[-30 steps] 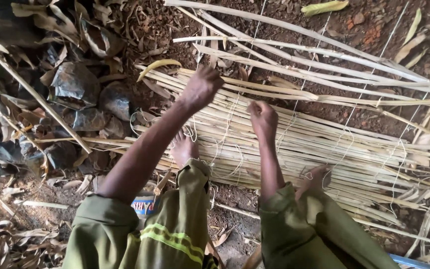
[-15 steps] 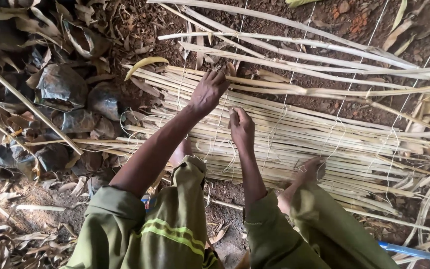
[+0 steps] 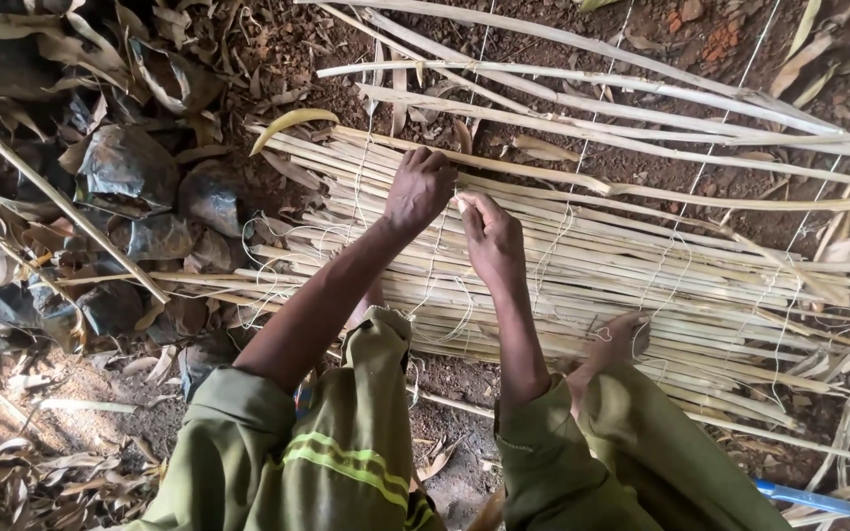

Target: Weaving thin wooden strips together with string to create a large mat on a dirt floor.

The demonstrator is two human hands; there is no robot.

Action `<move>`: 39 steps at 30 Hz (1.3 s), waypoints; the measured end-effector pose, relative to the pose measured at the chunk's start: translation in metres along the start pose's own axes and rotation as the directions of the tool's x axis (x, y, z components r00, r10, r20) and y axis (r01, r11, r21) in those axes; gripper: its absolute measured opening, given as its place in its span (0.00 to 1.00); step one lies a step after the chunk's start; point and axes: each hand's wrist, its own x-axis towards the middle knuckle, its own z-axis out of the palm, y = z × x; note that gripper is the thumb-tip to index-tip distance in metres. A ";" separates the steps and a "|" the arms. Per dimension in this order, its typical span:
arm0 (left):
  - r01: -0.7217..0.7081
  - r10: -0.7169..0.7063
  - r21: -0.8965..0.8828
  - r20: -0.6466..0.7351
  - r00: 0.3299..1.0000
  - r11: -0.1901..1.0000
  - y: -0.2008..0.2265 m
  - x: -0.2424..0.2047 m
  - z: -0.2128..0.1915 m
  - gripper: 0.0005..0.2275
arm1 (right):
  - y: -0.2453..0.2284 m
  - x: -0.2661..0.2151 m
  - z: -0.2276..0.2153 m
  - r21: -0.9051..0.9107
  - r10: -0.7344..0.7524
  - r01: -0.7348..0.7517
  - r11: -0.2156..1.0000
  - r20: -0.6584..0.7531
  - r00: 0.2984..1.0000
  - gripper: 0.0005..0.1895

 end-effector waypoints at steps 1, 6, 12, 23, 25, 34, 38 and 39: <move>0.045 -0.044 0.012 -0.030 0.999 0.999 0.002 0.001 0.005 0.03 | -0.011 0.001 -0.004 -0.001 -0.009 0.009 1.000 0.027 1.000 0.10; 0.118 -0.119 -0.028 -0.060 0.991 0.993 0.018 0.009 -0.018 0.03 | -0.019 0.015 -0.061 -0.058 0.020 -0.019 0.998 0.023 1.000 0.10; 0.205 -0.210 -0.115 -0.032 0.977 0.972 0.007 0.002 -0.012 0.03 | 0.101 0.060 -0.012 -0.290 -0.145 0.134 0.948 -0.016 0.989 0.09; 0.201 -0.201 -0.005 0.046 0.979 0.980 0.020 -0.003 -0.003 0.05 | 0.163 0.102 0.060 -0.518 -0.427 0.329 0.790 -0.080 0.900 0.10; 0.235 -0.232 -0.046 0.058 0.971 0.971 0.019 -0.003 0.001 0.04 | 0.185 0.112 0.069 -0.584 -0.398 0.282 0.762 -0.078 0.914 0.08; 0.447 -0.414 -0.178 0.195 0.889 0.877 0.017 0.006 0.004 0.08 | 0.148 0.104 0.078 -0.568 -0.240 0.023 0.823 -0.310 0.920 0.06; 0.485 -0.455 -0.117 0.216 0.864 0.866 0.000 -0.003 0.026 0.11 | 0.162 0.106 0.084 -0.515 -0.238 0.065 0.855 -0.278 0.931 0.07; 0.502 -0.469 -0.108 0.236 0.851 0.858 0.002 -0.001 0.023 0.10 | 0.158 0.105 0.083 -0.491 -0.207 0.041 0.870 -0.288 0.935 0.06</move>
